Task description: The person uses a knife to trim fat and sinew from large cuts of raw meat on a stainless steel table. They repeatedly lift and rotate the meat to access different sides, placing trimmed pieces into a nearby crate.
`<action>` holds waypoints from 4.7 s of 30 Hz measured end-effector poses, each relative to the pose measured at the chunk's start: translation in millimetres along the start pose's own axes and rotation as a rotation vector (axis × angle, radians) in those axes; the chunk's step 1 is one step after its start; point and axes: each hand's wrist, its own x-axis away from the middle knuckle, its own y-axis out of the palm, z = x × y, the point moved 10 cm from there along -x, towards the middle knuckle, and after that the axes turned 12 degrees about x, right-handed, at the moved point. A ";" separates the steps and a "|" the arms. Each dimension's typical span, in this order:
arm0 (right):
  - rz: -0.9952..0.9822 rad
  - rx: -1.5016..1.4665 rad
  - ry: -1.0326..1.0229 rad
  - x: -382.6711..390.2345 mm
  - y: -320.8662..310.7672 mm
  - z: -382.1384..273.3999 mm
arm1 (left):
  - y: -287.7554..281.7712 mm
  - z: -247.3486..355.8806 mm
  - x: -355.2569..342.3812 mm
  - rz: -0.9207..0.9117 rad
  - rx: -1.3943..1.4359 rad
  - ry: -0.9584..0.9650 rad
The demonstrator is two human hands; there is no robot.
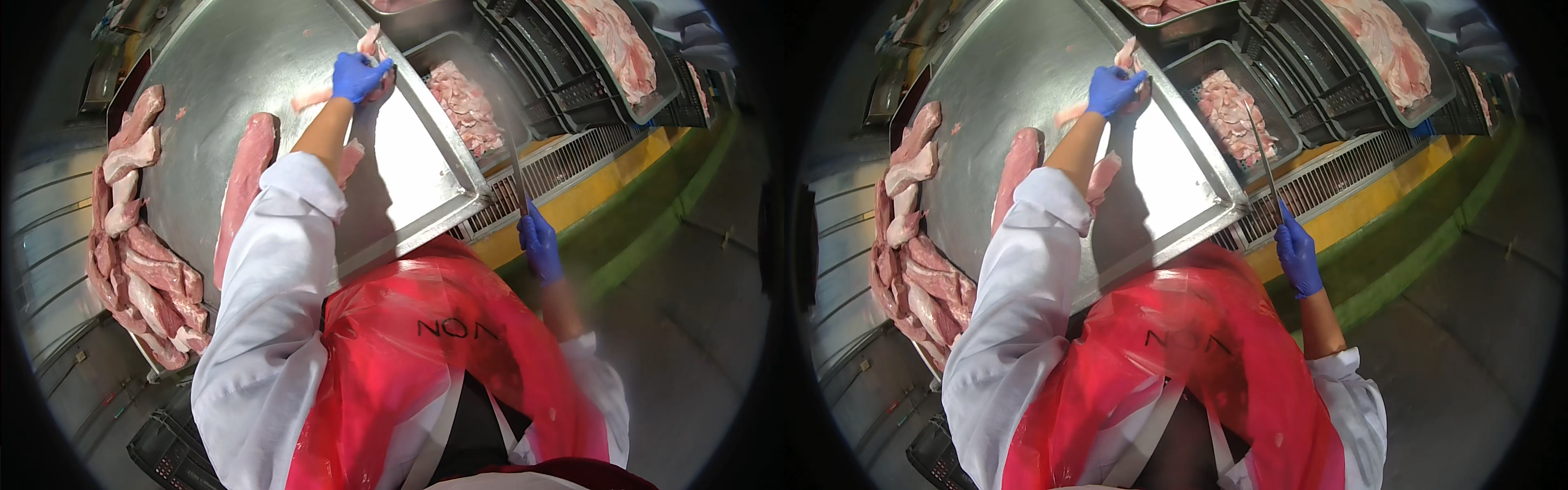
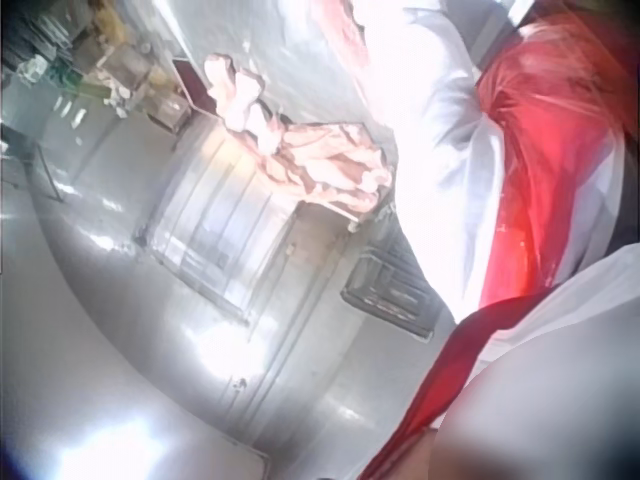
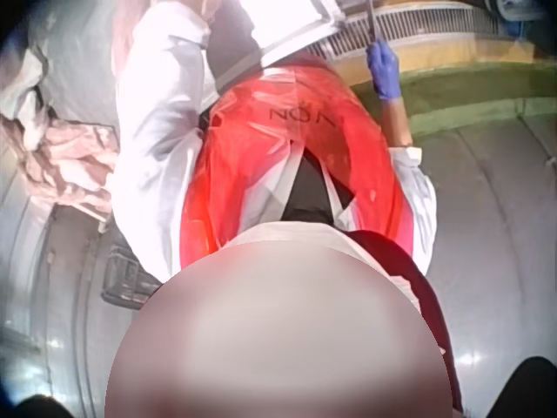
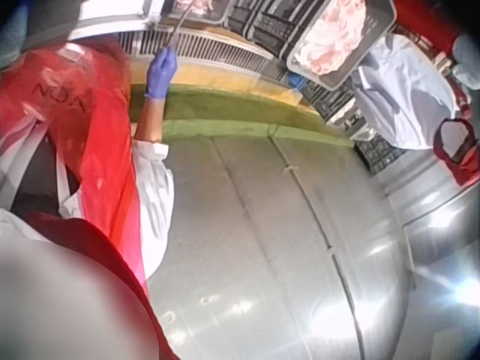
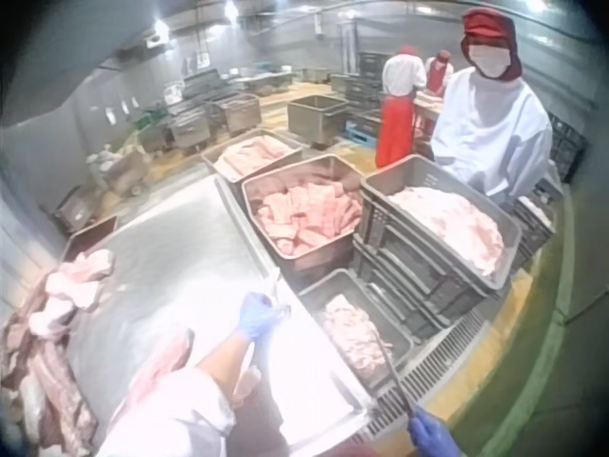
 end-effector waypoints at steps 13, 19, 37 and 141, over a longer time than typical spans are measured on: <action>0.096 0.057 -0.039 -2.6 -4.2 15.0 | -41.0 117.5 0.7 -0.014 0.290 0.309; 0.128 -0.022 -0.121 -25.3 -2.2 -3.3 | -65.9 203.0 -11.3 -0.098 0.433 0.307; 0.063 -0.016 -0.207 -49.4 11.7 -47.4 | -151.2 24.2 149.0 0.205 0.545 0.210; -0.224 -0.099 -0.178 -89.4 324.9 -211.1 | -246.5 -263.7 418.7 -0.253 0.234 -0.426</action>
